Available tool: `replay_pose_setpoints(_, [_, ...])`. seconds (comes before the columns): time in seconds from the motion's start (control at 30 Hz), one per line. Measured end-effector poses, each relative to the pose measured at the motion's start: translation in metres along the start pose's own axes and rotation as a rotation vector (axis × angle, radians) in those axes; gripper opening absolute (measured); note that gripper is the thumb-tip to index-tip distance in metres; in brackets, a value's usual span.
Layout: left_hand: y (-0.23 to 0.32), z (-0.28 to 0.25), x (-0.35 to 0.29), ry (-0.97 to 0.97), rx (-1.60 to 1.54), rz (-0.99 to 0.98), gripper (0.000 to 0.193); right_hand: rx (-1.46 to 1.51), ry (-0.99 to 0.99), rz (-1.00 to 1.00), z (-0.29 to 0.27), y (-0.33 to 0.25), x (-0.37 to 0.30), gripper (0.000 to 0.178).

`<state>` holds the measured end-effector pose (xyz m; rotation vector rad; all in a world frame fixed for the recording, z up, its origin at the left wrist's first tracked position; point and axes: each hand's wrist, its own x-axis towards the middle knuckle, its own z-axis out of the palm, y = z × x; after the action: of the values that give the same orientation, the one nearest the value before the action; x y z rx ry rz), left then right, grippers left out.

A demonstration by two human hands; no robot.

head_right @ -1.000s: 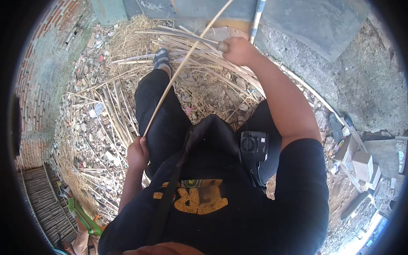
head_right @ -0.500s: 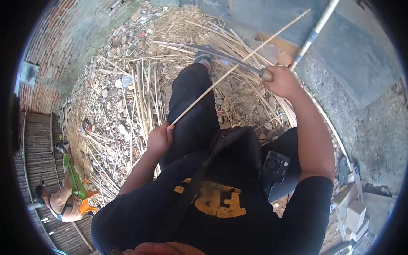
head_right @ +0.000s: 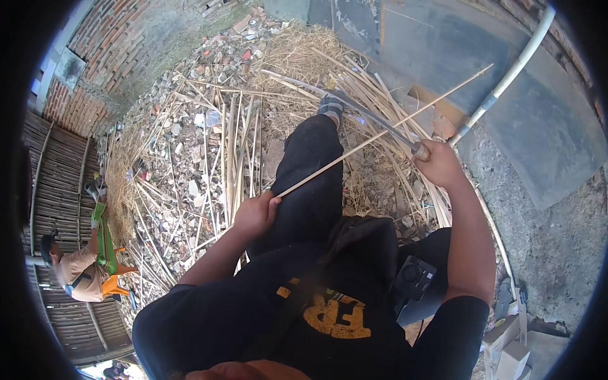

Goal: The person strips thin layers from a bamboo pole using a knife. The person holds the bamboo pole with one hand and pulls the knife along its length to remove thin shavings.

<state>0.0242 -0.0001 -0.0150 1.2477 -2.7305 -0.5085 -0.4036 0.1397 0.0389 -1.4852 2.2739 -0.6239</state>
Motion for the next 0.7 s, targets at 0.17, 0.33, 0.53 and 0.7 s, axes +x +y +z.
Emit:
replay_pose_setpoints(0.17, [-0.004, 0.005, -0.002, 0.08, 0.029, 0.047, 0.036, 0.002, -0.015, 0.01, -0.003, -0.007, 0.0, 0.029])
replay_pose_setpoints(0.33, [0.0, 0.0, -0.002, 0.021, -0.003, 0.014, 0.033, -0.015, 0.045, -0.061, 0.0, 0.001, 0.0, 0.023])
replay_pose_setpoints(0.53, [0.002, -0.004, 0.0, -0.028, -0.029, 0.001, 0.034, -0.036, 0.068, -0.076, 0.0, 0.008, 0.002, 0.024])
replay_pose_setpoints(0.7, [0.003, -0.013, -0.008, 0.009, -0.036, 0.06, 0.037, -0.013, 0.012, -0.036, -0.004, 0.005, -0.001, 0.029])
